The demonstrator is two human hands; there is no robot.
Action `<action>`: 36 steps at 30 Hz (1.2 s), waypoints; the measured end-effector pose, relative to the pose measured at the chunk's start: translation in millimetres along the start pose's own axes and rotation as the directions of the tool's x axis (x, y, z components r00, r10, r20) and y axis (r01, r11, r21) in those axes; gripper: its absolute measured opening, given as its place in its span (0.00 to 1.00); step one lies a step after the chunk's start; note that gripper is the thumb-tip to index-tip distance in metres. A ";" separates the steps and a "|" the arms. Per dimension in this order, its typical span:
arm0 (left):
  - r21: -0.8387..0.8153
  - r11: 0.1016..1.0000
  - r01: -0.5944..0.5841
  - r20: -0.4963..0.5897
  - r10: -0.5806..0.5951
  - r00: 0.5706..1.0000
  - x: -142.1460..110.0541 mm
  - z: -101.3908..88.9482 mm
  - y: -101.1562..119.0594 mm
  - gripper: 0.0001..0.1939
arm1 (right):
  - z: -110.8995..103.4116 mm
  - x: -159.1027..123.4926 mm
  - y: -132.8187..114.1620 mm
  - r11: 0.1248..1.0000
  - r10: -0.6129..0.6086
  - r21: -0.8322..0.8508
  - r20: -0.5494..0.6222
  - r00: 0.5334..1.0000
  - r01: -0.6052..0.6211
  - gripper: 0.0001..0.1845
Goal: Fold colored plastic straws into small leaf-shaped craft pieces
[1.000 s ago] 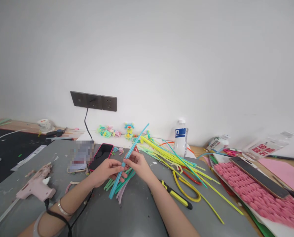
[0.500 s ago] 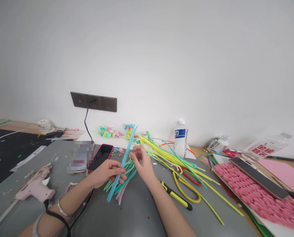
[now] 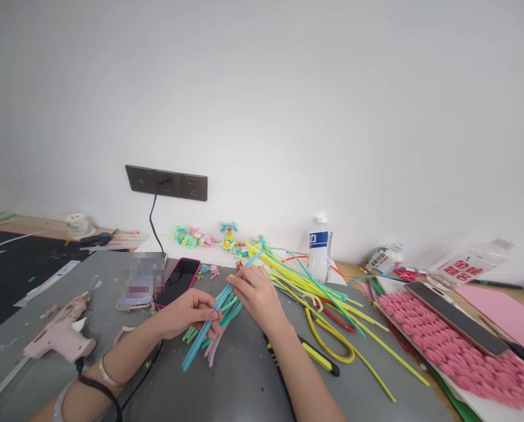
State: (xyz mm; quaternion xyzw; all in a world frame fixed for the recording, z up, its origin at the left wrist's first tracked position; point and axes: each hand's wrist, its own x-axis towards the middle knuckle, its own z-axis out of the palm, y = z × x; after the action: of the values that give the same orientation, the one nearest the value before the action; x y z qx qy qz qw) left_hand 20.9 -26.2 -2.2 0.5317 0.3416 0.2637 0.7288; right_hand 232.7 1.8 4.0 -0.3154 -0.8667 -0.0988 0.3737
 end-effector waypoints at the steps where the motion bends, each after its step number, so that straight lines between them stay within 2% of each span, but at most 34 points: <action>1: -0.002 1.000 -0.005 0.004 0.005 1.000 0.1 -0.2 -0.2 0.18 | -0.9 -0.1 0.3 1.000 -0.003 0.006 -0.003 1.000 0.003 0.10; 4: 0.009 0.999 -0.032 -0.019 0.032 0.999 0.6 -1.4 -0.4 0.17 | -8.4 0.9 -0.8 0.999 0.002 0.054 -0.004 1.000 -0.001 0.08; 6: 0.013 0.998 -0.054 -0.040 0.054 0.998 1.1 -2.3 -0.3 0.17 | -18.0 3.4 -4.5 0.992 0.036 0.116 0.055 0.998 -0.043 0.08; 9: -0.019 0.997 -0.072 -0.026 0.072 0.997 1.4 -2.7 -0.5 0.17 | -35.6 10.4 -15.2 0.955 0.141 0.223 0.237 0.961 -0.195 0.07; 11: -0.056 0.996 -0.075 -0.002 0.075 0.997 0.9 -1.8 -0.9 0.17 | -45.0 16.8 -24.2 0.894 0.245 0.299 0.296 0.923 -0.333 0.07; 13: -0.095 0.992 -0.082 0.014 0.084 0.996 0.1 -0.3 -0.6 0.17 | -49.9 23.2 -32.2 0.779 0.336 0.406 0.375 0.864 -0.478 0.10; 16: -0.124 0.986 -0.107 0.003 0.108 0.994 -1.2 1.2 1.2 0.18 | -48.8 29.8 -38.0 0.512 0.386 0.552 0.537 0.750 -0.658 0.14; 18: -0.120 0.987 -0.109 -0.031 0.105 0.994 -1.6 0.9 2.6 0.18 | -44.3 31.0 -36.8 0.349 0.370 0.600 0.617 0.694 -0.720 0.16; 20: -0.128 0.988 -0.090 -0.060 0.083 0.995 -1.6 -0.2 3.3 0.18 | -38.8 30.0 -33.1 0.244 0.352 0.626 0.654 0.669 -0.740 0.18; 23: -0.191 0.980 -0.050 -0.033 0.044 0.998 -1.4 -0.9 2.9 0.19 | -31.0 26.5 -27.9 0.165 0.342 0.665 0.653 0.675 -0.728 0.19; 28: -0.278 0.961 -0.008 0.102 0.038 0.994 -3.5 1.6 3.3 0.20 | -22.6 23.3 -27.0 0.039 0.262 0.703 0.679 0.686 -0.710 0.18; 30: -0.309 0.951 0.008 0.169 0.047 0.984 -4.7 1.9 3.5 0.19 | -21.4 24.0 -27.2 0.041 0.263 0.715 0.666 0.698 -0.697 0.18; 32: -0.327 0.944 0.030 0.207 0.041 0.978 -5.3 1.2 3.2 0.19 | -21.5 25.1 -26.4 0.082 0.282 0.721 0.646 0.710 -0.688 0.17; 36: -0.328 0.943 0.065 0.189 -0.002 0.982 -5.1 -0.9 1.7 0.15 | -25.2 27.0 -23.7 0.143 0.304 0.704 0.638 0.708 -0.696 0.16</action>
State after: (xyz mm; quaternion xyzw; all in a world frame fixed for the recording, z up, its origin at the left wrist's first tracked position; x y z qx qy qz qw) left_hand 16.9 -29.0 0.4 0.4174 0.2318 0.2541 0.8411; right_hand 218.7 -14.2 42.3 -0.3347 -0.6511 0.5943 0.3329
